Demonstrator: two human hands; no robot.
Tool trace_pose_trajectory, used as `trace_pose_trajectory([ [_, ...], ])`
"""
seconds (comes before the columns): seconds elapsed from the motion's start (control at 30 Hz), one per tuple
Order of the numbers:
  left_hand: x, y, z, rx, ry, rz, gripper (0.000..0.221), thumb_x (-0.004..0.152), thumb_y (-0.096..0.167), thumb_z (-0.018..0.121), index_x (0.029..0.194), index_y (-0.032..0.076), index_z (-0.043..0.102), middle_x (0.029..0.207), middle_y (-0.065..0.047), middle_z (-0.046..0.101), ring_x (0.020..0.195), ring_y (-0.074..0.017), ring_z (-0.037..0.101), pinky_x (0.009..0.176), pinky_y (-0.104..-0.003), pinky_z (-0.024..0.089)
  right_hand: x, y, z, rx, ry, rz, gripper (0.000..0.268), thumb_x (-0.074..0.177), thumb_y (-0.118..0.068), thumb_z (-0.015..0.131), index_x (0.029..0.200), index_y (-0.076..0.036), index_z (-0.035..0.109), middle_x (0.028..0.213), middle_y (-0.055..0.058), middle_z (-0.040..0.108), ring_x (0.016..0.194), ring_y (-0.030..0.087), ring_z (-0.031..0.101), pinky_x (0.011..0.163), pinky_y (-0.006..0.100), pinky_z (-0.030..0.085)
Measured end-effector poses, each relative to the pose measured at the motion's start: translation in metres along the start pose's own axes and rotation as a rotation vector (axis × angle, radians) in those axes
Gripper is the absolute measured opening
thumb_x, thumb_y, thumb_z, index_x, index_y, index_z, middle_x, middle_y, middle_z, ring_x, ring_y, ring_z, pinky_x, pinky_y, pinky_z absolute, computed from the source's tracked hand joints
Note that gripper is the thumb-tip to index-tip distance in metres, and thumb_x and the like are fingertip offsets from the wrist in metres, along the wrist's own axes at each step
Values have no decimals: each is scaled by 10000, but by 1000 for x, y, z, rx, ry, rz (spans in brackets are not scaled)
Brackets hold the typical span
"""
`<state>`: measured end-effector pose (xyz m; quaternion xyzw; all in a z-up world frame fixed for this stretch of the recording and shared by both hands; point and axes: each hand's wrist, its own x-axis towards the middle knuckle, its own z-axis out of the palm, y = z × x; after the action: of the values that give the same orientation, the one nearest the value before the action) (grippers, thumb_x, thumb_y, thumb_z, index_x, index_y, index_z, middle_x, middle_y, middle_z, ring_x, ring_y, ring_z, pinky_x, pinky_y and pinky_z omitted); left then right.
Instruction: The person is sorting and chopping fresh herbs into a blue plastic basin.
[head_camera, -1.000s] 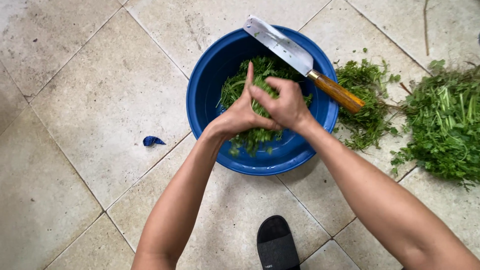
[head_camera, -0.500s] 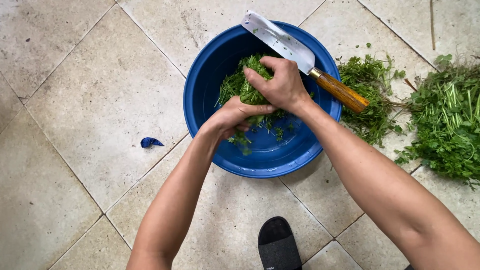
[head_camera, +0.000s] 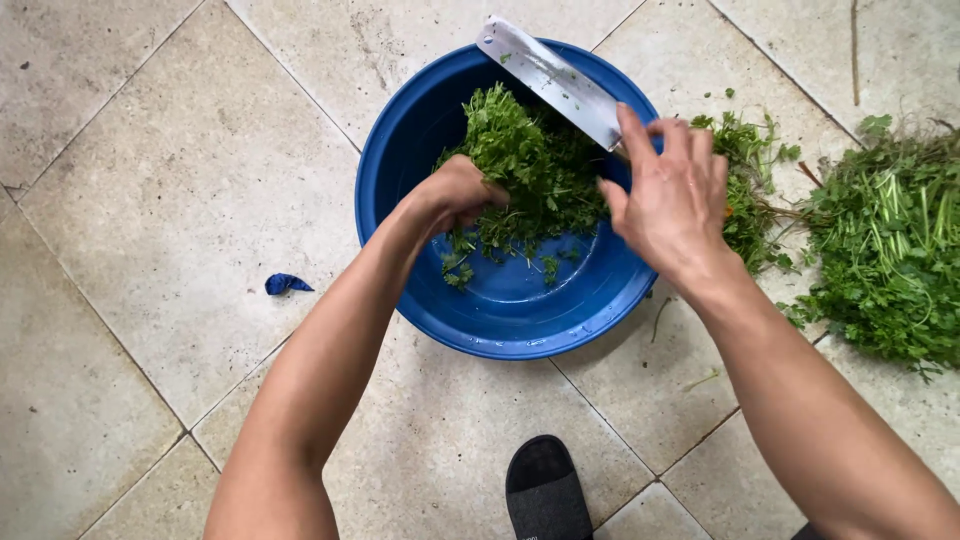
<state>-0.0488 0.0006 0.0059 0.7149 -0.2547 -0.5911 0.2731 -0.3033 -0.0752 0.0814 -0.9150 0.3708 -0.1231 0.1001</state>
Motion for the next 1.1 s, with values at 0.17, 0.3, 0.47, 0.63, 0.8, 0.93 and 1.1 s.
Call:
trace_pose_trajectory([
  [0.17,5,28,9,194,25,69,208,764,133,780,671,67,607,517,-43,492,400,-154,444,362,-350,282,-5,12,-10,-169,-97,38,644,962,-208,690,1569,-174,479,1076,130,667,818,240,597,650,413,526],
  [0.3,33,37,23,373,46,116,223,758,173,802,683,22,656,535,-81,577,415,-189,523,379,-381,390,-23,-8,-43,305,-73,125,526,1108,-231,518,1602,-80,422,889,89,603,645,186,551,532,390,504],
  [0.47,90,21,41,528,73,67,244,742,194,794,643,11,667,559,-121,617,433,-230,566,417,-393,455,-43,-33,-43,404,-350,336,513,1156,-289,376,1641,-124,377,666,79,567,444,247,507,386,469,494],
  [0.63,96,10,39,542,137,58,244,683,179,828,625,12,659,595,-124,649,467,-221,610,446,-372,501,-52,-45,-33,336,-230,145,444,1069,-285,466,1461,-78,461,703,212,687,597,428,675,547,551,533],
  [0.8,98,7,39,512,141,55,213,672,147,819,623,9,664,598,-116,654,478,-219,620,450,-368,499,-46,-48,-37,319,-359,221,442,1060,-287,436,1461,-100,432,655,225,675,572,444,679,532,562,536],
  [0.93,98,5,35,481,143,45,200,678,128,809,636,4,658,603,-113,647,474,-218,615,446,-371,489,-49,-44,-36,325,-434,237,441,1053,-279,423,1456,-101,412,591,218,651,532,444,664,507,564,530],
  [1.1,78,6,37,437,163,63,180,684,130,807,645,10,679,602,-115,652,459,-214,606,440,-370,486,-37,-36,-10,363,-439,196,407,1065,-279,414,1416,-75,431,548,169,618,474,398,643,445,530,508],
])
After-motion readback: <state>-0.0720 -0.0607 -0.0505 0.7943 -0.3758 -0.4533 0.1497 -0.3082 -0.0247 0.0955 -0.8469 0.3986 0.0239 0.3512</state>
